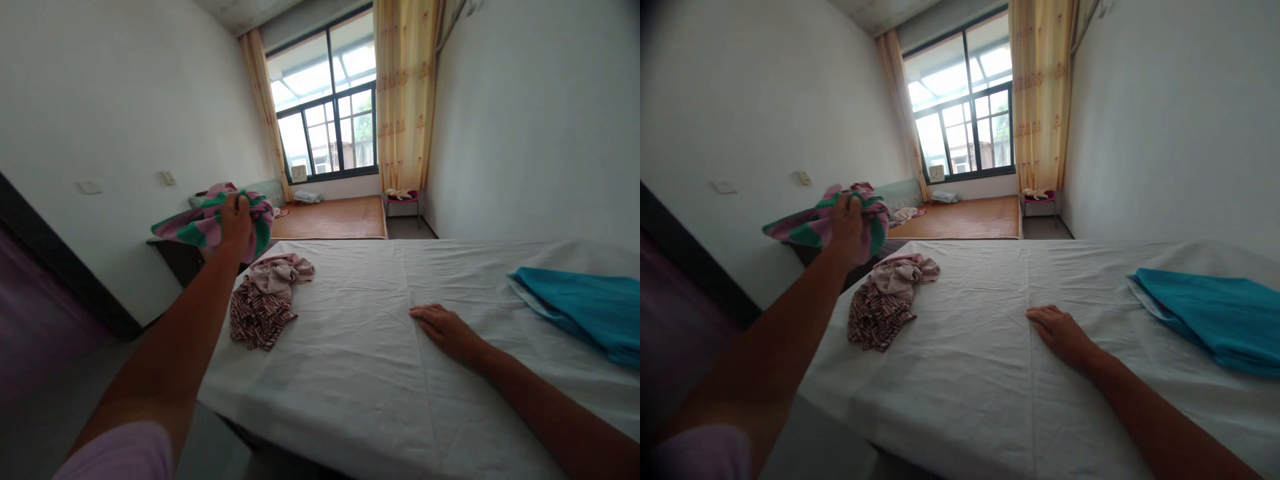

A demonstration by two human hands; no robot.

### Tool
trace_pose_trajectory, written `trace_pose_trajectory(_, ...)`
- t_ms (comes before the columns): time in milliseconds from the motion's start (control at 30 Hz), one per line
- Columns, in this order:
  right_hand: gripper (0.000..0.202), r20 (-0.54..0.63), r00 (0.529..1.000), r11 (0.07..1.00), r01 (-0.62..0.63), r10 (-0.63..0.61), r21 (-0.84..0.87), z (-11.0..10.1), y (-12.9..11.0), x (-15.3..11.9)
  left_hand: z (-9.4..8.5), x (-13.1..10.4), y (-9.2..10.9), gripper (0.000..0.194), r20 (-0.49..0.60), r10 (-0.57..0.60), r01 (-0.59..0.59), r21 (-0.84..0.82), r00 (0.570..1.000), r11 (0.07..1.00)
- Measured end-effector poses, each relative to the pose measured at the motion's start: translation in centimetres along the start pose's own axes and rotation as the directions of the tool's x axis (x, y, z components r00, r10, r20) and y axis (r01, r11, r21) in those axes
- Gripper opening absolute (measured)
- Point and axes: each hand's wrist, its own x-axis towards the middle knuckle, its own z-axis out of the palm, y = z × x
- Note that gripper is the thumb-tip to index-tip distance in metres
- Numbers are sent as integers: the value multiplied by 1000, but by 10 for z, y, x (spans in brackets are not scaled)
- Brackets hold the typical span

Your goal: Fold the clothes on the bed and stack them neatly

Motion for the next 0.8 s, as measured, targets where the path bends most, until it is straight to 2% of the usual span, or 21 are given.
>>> trace_pose_trajectory(33,34,-27,998,997,-47,48,60,-3,3,1,29,-12,11,22,34,41,-40,-41,999,998)
trace_pose_trajectory(67,34,-56,992,986,-106,114,125,-7,7,1,57,-27,22,23,183,65,-53,-69,981,996)
trace_pose_trajectory(100,33,-86,978,965,-173,192,196,-11,13,1,82,-45,33,25,376,63,-31,-90,925,995)
trace_pose_trajectory(167,31,-146,924,891,-285,353,354,-23,26,-1,121,-80,50,30,675,51,32,-109,736,994)
trace_pose_trajectory(200,31,-171,888,841,-321,427,436,-30,33,-2,134,-95,55,32,754,42,73,-120,655,990)
trace_pose_trajectory(233,31,-189,848,786,-345,495,513,-37,39,-4,143,-108,56,33,800,31,111,-121,600,986)
trace_pose_trajectory(267,32,-201,808,734,-360,554,576,-45,45,-6,148,-118,54,34,818,16,143,-120,575,982)
trace_pose_trajectory(333,35,-213,750,662,-367,627,653,-58,51,-8,152,-131,40,34,805,-32,199,-107,593,974)
trace_pose_trajectory(400,39,-226,734,650,-361,640,669,-67,50,-9,151,-138,20,34,764,-102,254,-83,637,964)
trace_pose_trajectory(467,42,-206,776,682,-355,597,639,-69,44,-8,146,-145,0,34,730,-174,307,-52,661,950)
trace_pose_trajectory(500,43,-177,817,716,-350,548,605,-68,40,-7,144,-148,-8,33,722,-201,327,-36,662,944)
trace_pose_trajectory(567,43,-98,909,813,-310,406,494,-61,30,-5,138,-154,-20,31,728,-232,358,-20,645,934)
trace_pose_trajectory(633,42,-28,962,901,-244,272,360,-51,20,-4,133,-157,-28,28,738,-249,389,-20,628,921)
trace_pose_trajectory(700,42,31,981,941,-192,191,279,-44,7,-4,130,-158,-33,25,702,-287,445,-47,651,894)
trace_pose_trajectory(800,45,167,982,934,-144,94,325,-39,-16,-6,125,-157,-38,24,547,-402,562,-157,734,812)
